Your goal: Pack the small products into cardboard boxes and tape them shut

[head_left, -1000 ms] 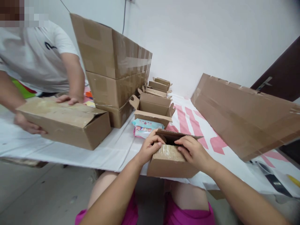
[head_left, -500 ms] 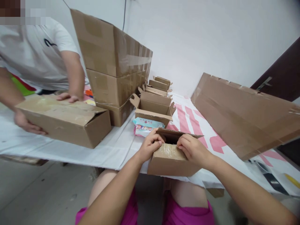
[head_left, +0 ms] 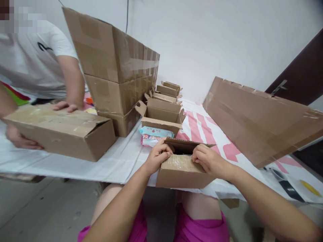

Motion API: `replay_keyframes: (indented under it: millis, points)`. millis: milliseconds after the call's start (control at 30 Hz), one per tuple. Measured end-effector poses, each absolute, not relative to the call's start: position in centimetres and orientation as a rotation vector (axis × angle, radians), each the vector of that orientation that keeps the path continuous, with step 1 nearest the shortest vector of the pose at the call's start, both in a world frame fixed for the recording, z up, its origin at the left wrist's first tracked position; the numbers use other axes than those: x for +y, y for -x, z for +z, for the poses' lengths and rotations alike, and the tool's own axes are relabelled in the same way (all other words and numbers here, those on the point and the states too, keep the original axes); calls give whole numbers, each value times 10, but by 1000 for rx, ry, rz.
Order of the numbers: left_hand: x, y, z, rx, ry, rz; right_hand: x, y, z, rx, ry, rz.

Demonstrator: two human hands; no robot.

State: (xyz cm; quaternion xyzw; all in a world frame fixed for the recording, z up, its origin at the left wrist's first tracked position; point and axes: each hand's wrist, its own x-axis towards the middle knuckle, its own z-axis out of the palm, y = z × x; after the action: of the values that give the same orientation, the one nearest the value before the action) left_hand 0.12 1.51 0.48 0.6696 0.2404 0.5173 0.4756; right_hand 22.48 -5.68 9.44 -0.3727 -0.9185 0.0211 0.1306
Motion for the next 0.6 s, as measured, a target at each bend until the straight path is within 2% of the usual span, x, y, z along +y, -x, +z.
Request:
replay_keyframes:
  millis: [367,600]
  points:
    - [18,-3,-1,479,-1621,1309,-88,-289,90,-2465,1271,79]
    - [15,-5,-5,365,-1600,1496,-98,-306,77,-2086,1346,-91]
